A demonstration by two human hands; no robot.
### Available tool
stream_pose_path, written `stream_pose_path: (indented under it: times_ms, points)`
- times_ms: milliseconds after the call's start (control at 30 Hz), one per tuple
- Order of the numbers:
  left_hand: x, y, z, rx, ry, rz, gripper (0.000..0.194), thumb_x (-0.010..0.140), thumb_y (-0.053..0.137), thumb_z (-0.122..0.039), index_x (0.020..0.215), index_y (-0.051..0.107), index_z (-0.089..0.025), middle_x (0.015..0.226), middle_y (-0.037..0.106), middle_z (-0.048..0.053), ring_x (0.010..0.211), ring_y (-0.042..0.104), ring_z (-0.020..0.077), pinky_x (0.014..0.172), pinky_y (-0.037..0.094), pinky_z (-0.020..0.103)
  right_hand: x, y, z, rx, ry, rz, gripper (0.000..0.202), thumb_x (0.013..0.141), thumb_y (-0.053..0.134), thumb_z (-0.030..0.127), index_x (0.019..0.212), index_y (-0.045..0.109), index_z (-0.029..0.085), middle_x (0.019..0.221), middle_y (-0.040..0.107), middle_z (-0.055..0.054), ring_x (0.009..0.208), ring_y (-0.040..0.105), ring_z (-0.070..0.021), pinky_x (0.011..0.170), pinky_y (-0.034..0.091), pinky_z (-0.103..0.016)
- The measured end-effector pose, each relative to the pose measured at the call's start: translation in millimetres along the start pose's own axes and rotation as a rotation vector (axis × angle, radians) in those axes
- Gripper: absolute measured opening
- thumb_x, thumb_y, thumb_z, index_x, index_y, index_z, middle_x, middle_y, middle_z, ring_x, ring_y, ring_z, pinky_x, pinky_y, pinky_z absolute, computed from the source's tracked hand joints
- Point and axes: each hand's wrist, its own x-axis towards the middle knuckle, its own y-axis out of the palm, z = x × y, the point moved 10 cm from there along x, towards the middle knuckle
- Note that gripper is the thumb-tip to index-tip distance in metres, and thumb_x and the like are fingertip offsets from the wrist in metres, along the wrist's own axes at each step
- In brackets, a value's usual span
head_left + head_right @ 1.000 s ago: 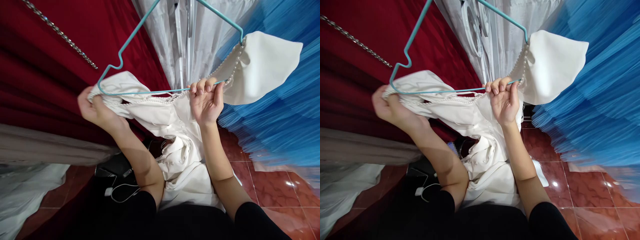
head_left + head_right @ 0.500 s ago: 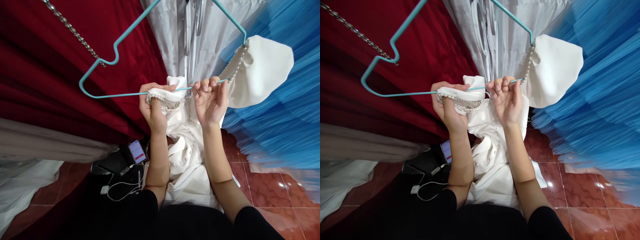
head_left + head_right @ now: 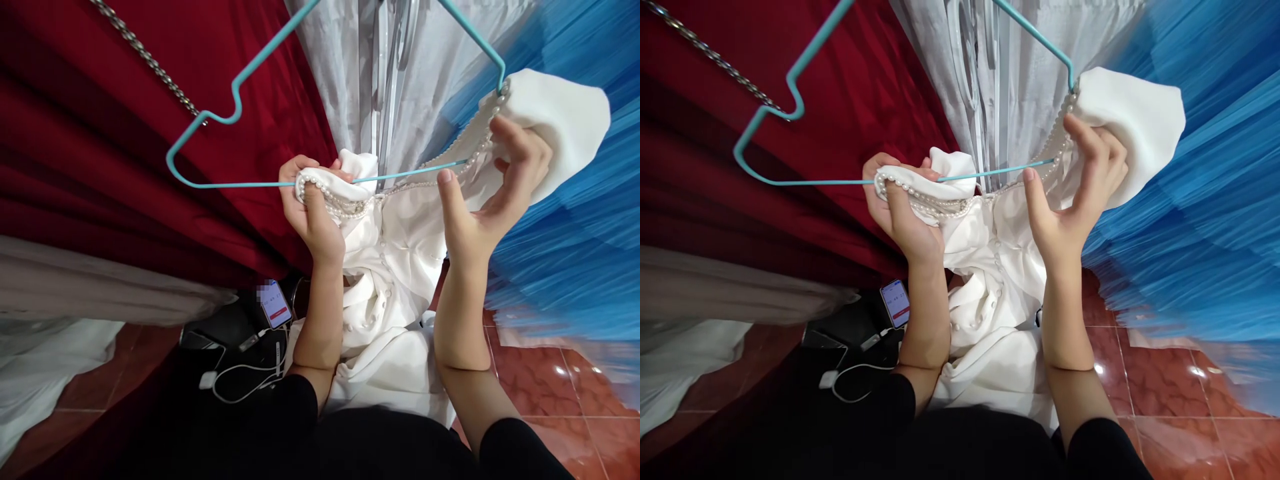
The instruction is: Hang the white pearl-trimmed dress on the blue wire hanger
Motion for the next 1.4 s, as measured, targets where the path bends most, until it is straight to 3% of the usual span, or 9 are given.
stream_pose_path:
  times_ms: [100,333,467,633,900,1033,1200,1333,1400]
  points:
    - [-0.3,2.6,-4.2,-0.010,-0.001,0.017,0.016,0.097,0.043,-0.038,0.101,0.045,-0.022,0.074,0.059,-0.002,0.085,0.070,0.0168,0.107,0.046,0.041,10.0,11.2,-6.8,-0.006,0.004,0.055,0.048,0.081,0.069,0.028,0.127,0.055,0.036,0.140,0.042,-0.004,0.149,0.025,-0.0316,0.105,0.049,-0.049]
    - [0.7,-2.0,-7.1,0.067,-0.023,-0.012,0.017,0.097,0.043,-0.040,0.102,0.047,-0.024,0.074,0.059,-0.001,0.087,0.070,0.0186,0.107,0.046,0.042,31.2,0.9,-1.8,-0.176,-0.256,-0.177,0.045,0.076,0.052,-0.003,0.108,0.065,0.026,0.111,0.057,-0.006,0.117,0.054,-0.0212,0.111,0.043,-0.041]
    - [4.3,-2.7,-2.8,0.054,0.003,0.011,0.019,0.096,0.044,-0.042,0.102,0.047,-0.024,0.074,0.059,-0.001,0.087,0.069,0.0190,0.106,0.046,0.041,50.4,-19.1,0.9,-0.174,-0.318,-0.293,0.032,0.083,0.051,0.000,0.091,0.070,0.025,0.096,0.059,-0.002,0.107,0.056,-0.0183,0.106,0.042,-0.036]
    - [11.3,-3.2,5.1,0.010,0.059,0.053,0.018,0.095,0.045,-0.041,0.101,0.046,-0.024,0.072,0.059,-0.001,0.079,0.068,0.0186,0.102,0.049,0.042,72.5,-28.5,-8.1,0.069,-0.400,-0.311,0.027,0.091,0.048,0.007,0.080,0.069,0.019,0.078,0.063,-0.001,0.079,0.059,-0.0128,0.078,0.046,-0.029]
    - [17.9,-14.1,2.8,0.167,0.106,0.039,0.027,0.096,0.045,-0.051,0.104,0.048,-0.026,0.074,0.059,0.000,0.079,0.068,0.0191,0.099,0.052,0.041,98.8,-56.2,-75.6,0.072,-0.149,-0.354,0.038,0.083,0.044,-0.004,0.067,0.063,0.025,0.069,0.060,0.000,0.065,0.055,-0.0136,0.069,0.048,-0.031]
    - [16.5,-10.1,8.5,0.083,0.091,0.054,0.021,0.096,0.047,-0.046,0.101,0.048,-0.025,0.076,0.058,0.000,0.075,0.068,0.0181,0.098,0.053,0.041,74.9,-64.1,-86.8,0.010,-0.116,-0.262,0.014,0.082,0.066,0.014,0.077,0.066,0.026,0.081,0.064,0.000,0.081,0.060,-0.0156,0.082,0.051,-0.033]
    - [13.7,-7.3,13.6,0.131,0.083,0.011,0.017,0.097,0.041,-0.040,0.100,0.046,-0.024,0.076,0.057,0.000,0.078,0.068,0.0178,0.100,0.052,0.040,24.2,-9.7,-91.5,0.078,-0.018,0.122,0.007,0.080,0.070,0.023,0.087,0.067,0.023,0.086,0.065,-0.001,0.081,0.061,-0.0154,0.081,0.052,-0.035]
    - [13.8,-4.7,9.4,0.110,0.101,0.019,0.016,0.098,0.039,-0.037,0.101,0.044,-0.022,0.074,0.056,-0.001,0.078,0.068,0.0165,0.101,0.051,0.041,-2.3,48.8,-71.5,0.312,0.076,0.423,0.040,0.083,0.068,0.048,0.118,0.062,0.029,0.117,0.068,-0.003,0.109,0.065,-0.0203,0.101,0.052,-0.041]
    - [14.0,-3.0,9.3,0.071,0.088,0.030,0.014,0.097,0.039,-0.034,0.101,0.044,-0.022,0.073,0.057,-0.002,0.077,0.068,0.0156,0.101,0.051,0.041,-9.2,67.2,-57.6,0.443,0.113,0.464,0.047,0.085,0.057,0.063,0.121,0.058,0.032,0.128,0.064,-0.003,0.120,0.062,-0.0221,0.108,0.050,-0.043]
